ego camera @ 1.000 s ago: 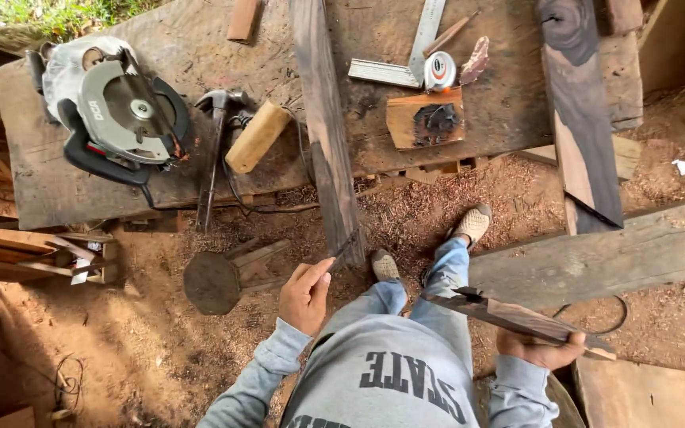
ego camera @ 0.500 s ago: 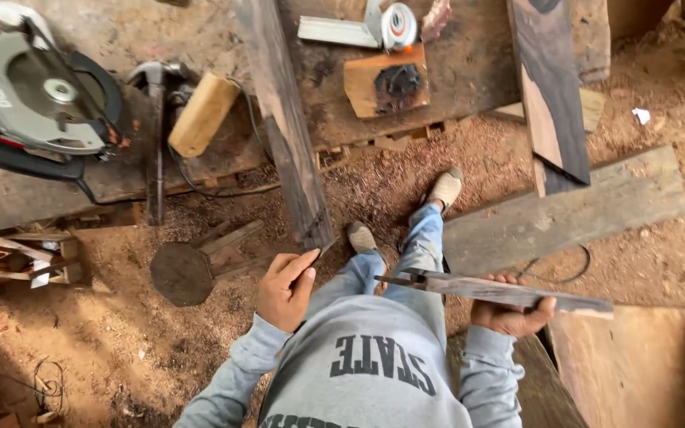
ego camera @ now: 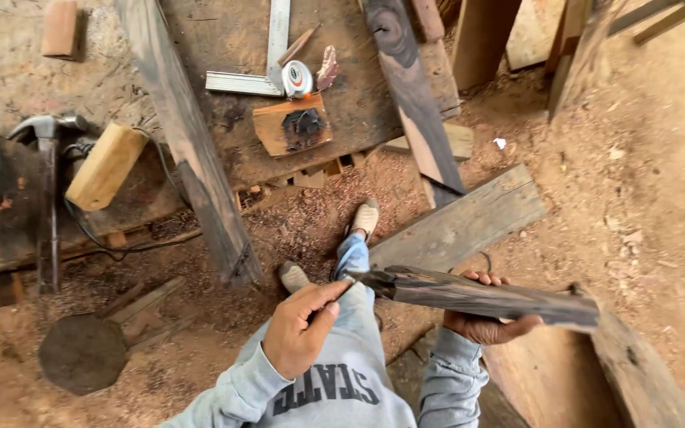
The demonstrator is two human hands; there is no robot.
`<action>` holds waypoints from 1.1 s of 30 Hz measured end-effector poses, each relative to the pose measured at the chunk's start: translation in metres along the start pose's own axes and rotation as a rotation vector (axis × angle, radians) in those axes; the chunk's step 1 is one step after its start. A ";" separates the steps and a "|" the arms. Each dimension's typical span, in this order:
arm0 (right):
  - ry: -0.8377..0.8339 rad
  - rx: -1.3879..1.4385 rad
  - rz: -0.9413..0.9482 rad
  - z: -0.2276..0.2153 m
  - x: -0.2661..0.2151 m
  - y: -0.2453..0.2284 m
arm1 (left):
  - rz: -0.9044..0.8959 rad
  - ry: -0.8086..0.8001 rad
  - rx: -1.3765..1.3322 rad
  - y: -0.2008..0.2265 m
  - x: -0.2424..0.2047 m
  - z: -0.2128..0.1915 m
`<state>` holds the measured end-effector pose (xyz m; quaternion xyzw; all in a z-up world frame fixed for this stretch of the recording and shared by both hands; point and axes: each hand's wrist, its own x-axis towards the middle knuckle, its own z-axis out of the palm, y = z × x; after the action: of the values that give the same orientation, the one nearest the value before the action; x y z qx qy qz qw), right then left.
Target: The person assembles a wooden picture frame on a workbench. They apply glue to the frame joints with a small stick, fit the corner pieces together, hammer nails into the frame, and reposition the frame on the bench while working around the tools.
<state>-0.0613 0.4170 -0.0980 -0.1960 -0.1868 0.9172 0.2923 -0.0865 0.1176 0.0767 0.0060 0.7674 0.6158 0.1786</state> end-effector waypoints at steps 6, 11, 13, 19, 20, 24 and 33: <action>0.060 -0.264 -0.184 0.035 0.015 -0.025 | -0.229 -0.030 -0.276 -0.034 0.015 0.023; 0.116 -0.064 -0.057 0.008 0.029 -0.037 | 0.047 -0.040 -0.244 -0.010 0.028 0.047; 0.108 0.031 0.006 -0.010 0.027 -0.036 | 0.162 0.022 -0.010 0.010 0.023 0.054; 0.079 0.128 -0.015 0.015 0.020 -0.019 | 0.404 0.134 0.058 0.013 0.029 0.075; 0.065 0.142 -0.028 0.007 0.023 -0.016 | 0.428 0.128 0.060 0.010 0.033 0.079; 0.118 0.262 -0.007 0.012 0.026 -0.006 | 0.426 0.228 0.089 0.004 0.045 0.094; -0.035 0.207 -0.087 0.045 0.015 0.003 | -0.034 0.133 -0.397 -0.005 0.056 0.113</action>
<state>-0.0952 0.4138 -0.0647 -0.1406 -0.1045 0.9213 0.3473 -0.1056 0.2358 0.0372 -0.0828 0.6410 0.7509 0.1356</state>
